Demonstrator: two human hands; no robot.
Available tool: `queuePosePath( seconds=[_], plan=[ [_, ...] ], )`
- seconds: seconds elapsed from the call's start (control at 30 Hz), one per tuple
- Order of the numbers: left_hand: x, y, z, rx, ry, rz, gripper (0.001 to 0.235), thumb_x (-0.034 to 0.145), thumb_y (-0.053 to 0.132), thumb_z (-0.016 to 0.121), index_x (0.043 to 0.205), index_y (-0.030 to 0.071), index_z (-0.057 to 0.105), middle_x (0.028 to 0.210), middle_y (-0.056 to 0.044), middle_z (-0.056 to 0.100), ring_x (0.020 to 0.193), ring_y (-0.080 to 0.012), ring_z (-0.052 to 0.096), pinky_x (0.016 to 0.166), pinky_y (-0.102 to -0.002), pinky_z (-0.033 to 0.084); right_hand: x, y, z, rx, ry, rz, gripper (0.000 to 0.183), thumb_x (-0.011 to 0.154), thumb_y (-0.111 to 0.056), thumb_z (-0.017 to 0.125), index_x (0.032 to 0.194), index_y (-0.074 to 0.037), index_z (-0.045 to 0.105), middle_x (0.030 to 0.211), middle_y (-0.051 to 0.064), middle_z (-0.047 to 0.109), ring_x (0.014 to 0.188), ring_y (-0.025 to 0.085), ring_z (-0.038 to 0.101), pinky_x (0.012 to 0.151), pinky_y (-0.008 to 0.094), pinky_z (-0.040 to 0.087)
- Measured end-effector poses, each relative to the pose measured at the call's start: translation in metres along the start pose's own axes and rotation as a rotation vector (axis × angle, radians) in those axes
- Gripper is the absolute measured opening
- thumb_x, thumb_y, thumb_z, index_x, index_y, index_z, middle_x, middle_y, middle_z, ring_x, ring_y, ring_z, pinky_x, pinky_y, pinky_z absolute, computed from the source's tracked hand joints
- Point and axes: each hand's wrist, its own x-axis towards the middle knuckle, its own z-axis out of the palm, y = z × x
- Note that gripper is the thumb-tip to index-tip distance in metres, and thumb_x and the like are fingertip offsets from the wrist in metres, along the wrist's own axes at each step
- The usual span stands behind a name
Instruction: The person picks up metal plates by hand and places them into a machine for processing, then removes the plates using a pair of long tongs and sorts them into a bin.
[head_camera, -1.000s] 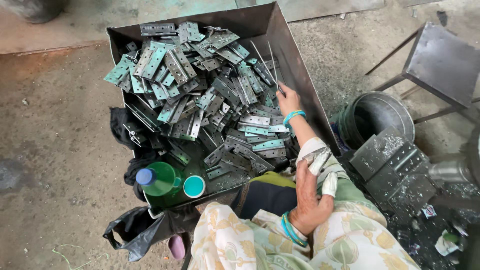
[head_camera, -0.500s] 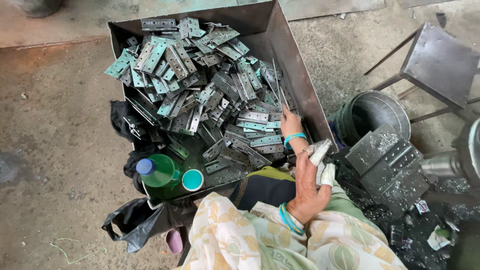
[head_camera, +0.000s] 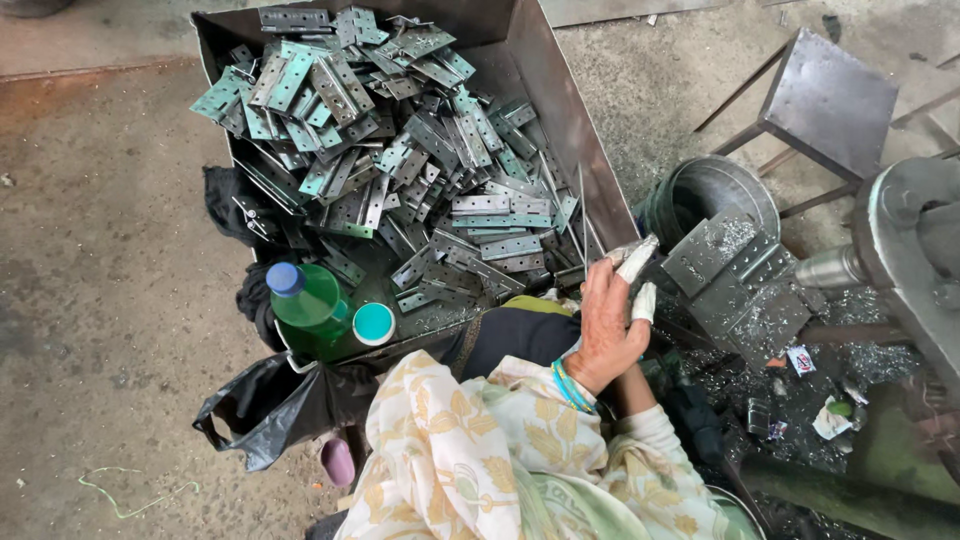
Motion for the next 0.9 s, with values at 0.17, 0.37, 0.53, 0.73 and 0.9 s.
queuePosePath(
  seconds=[0.17, 0.37, 0.53, 0.73, 0.9],
  plan=[
    [0.008, 0.005, -0.005, 0.039, 0.032, 0.036, 0.058, 0.089, 0.003, 0.066, 0.146, 0.008, 0.053, 0.133, -0.019, 0.056, 0.128, -0.0403, 0.053, 0.117, -0.056, 0.035, 0.060, -0.043, 0.005, 0.042, 0.071, -0.034, 0.042, 0.098, -0.021, 0.064, 0.139, -0.013, 0.066, 0.098, 0.022, 0.073, 0.085, 0.026, 0.069, 0.083, 0.040, 0.053],
    [0.009, 0.000, -0.009, -0.102, -0.007, -0.067, 0.062, 0.089, 0.000, 0.062, 0.150, 0.007, 0.052, 0.134, -0.022, 0.053, 0.122, -0.0425, 0.053, 0.109, -0.049, 0.045, 0.188, -0.068, 0.032, -0.042, 0.127, 0.070, 0.039, 0.093, -0.022, 0.067, 0.131, -0.013, 0.069, 0.099, 0.023, 0.074, 0.082, 0.030, 0.074, 0.081, 0.041, 0.056],
    [0.011, -0.006, -0.015, -0.114, 0.026, -0.096, 0.063, 0.088, 0.000, 0.061, 0.150, 0.007, 0.052, 0.135, -0.023, 0.053, 0.123, -0.0434, 0.053, 0.111, -0.049, 0.044, 0.288, -0.057, 0.072, -0.149, 0.143, -0.216, 0.036, 0.093, -0.020, 0.070, 0.128, -0.012, 0.071, 0.108, 0.024, 0.072, 0.102, 0.041, 0.070, 0.089, 0.045, 0.055],
    [0.012, -0.012, -0.022, -0.090, 0.049, -0.139, 0.064, 0.088, 0.000, 0.061, 0.150, 0.006, 0.051, 0.137, -0.024, 0.052, 0.126, -0.0446, 0.052, 0.113, -0.050, 0.043, 0.318, -0.109, 0.088, -0.264, -0.030, -0.005, 0.038, 0.096, -0.029, 0.062, 0.134, -0.029, 0.067, 0.111, 0.020, 0.071, 0.105, 0.042, 0.066, 0.091, 0.050, 0.053],
    [0.009, -0.015, -0.015, -0.069, 0.060, -0.114, 0.065, 0.087, 0.000, 0.061, 0.151, 0.006, 0.051, 0.139, -0.024, 0.052, 0.128, -0.0455, 0.052, 0.115, -0.051, 0.043, 0.283, -0.098, 0.073, -0.392, -0.024, 0.039, 0.036, 0.098, -0.032, 0.060, 0.134, -0.031, 0.068, 0.114, 0.020, 0.071, 0.107, 0.044, 0.066, 0.093, 0.054, 0.052]
  ],
)
